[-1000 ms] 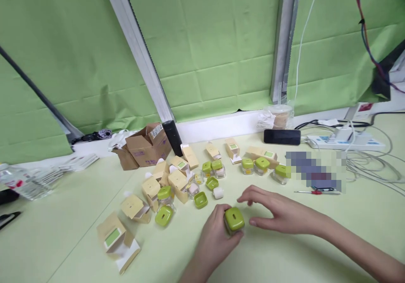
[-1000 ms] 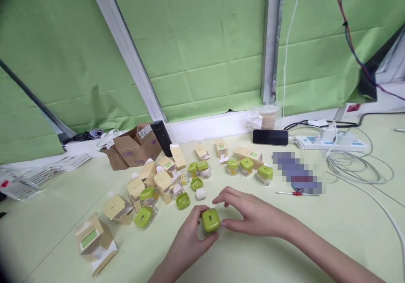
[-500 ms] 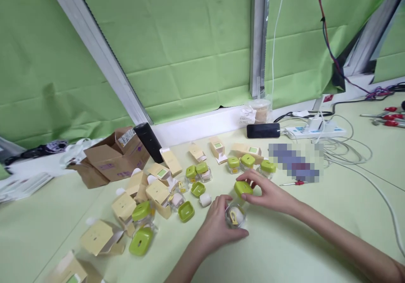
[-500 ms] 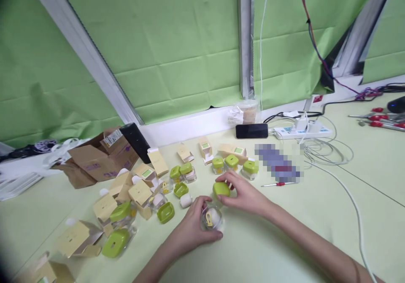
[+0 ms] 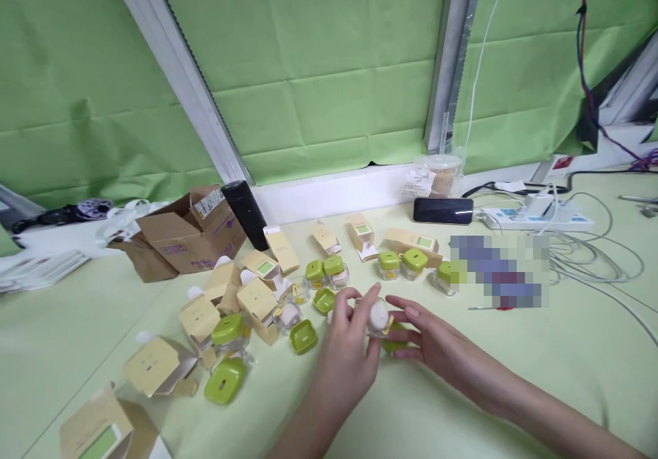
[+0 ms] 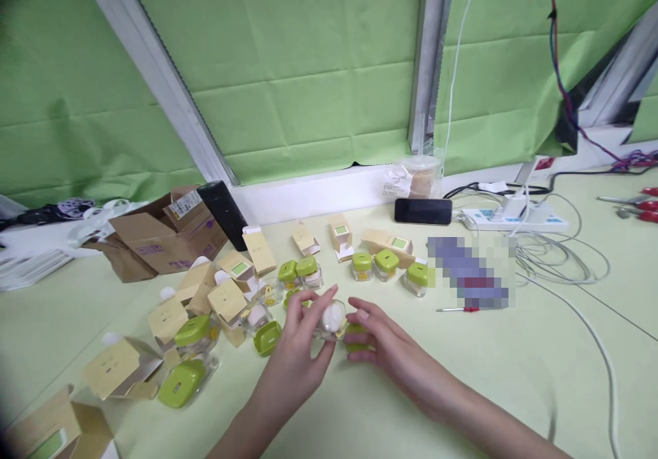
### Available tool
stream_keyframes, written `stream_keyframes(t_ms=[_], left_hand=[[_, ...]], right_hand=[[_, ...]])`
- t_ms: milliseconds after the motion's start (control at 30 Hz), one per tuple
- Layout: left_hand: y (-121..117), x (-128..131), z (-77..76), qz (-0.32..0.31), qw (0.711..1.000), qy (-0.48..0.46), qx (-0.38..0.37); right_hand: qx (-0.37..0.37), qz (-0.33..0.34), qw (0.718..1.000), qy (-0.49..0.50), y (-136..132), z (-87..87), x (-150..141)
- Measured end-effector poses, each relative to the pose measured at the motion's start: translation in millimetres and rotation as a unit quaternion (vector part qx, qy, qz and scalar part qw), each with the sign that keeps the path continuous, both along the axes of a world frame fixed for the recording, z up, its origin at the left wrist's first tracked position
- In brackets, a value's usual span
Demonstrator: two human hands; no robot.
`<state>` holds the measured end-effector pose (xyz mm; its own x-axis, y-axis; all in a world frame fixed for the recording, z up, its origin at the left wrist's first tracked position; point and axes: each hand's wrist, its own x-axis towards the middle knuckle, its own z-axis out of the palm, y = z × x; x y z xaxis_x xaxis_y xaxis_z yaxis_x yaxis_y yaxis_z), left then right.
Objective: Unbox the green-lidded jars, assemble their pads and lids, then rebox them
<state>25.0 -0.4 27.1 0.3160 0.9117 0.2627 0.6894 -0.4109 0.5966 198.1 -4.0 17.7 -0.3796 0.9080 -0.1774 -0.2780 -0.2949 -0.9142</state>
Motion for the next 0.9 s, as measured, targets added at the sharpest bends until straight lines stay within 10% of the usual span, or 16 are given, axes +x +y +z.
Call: stream_keyframes(t_ms=[167,367,567,700,900], left_hand=[[-7,8,-1.4,-0.039,0.972,0.205,0.105],[-5,2,-7.5,-0.007,0.95,0.238,0.201],[0,-7,-8.0,0.053,0.995,0.078,0.031],[1,-9,-15.1,0.042,0.985,0.1,-0.131],[2,-8,-20.7,0.033,0.984,0.144,-0.098]], right_hand=[[-0.056,0.047,0.99,0.124,-7,6.5,-3],[-0.096,0.051,0.984,0.144,-3,6.4,-2],[0.036,-0.036,0.997,-0.05,13,5.5,20],[0.196,-0.011,0.915,-0.353,30,-1.2,48],[0.25,0.093,0.829,-0.492,32,-7.3,57]])
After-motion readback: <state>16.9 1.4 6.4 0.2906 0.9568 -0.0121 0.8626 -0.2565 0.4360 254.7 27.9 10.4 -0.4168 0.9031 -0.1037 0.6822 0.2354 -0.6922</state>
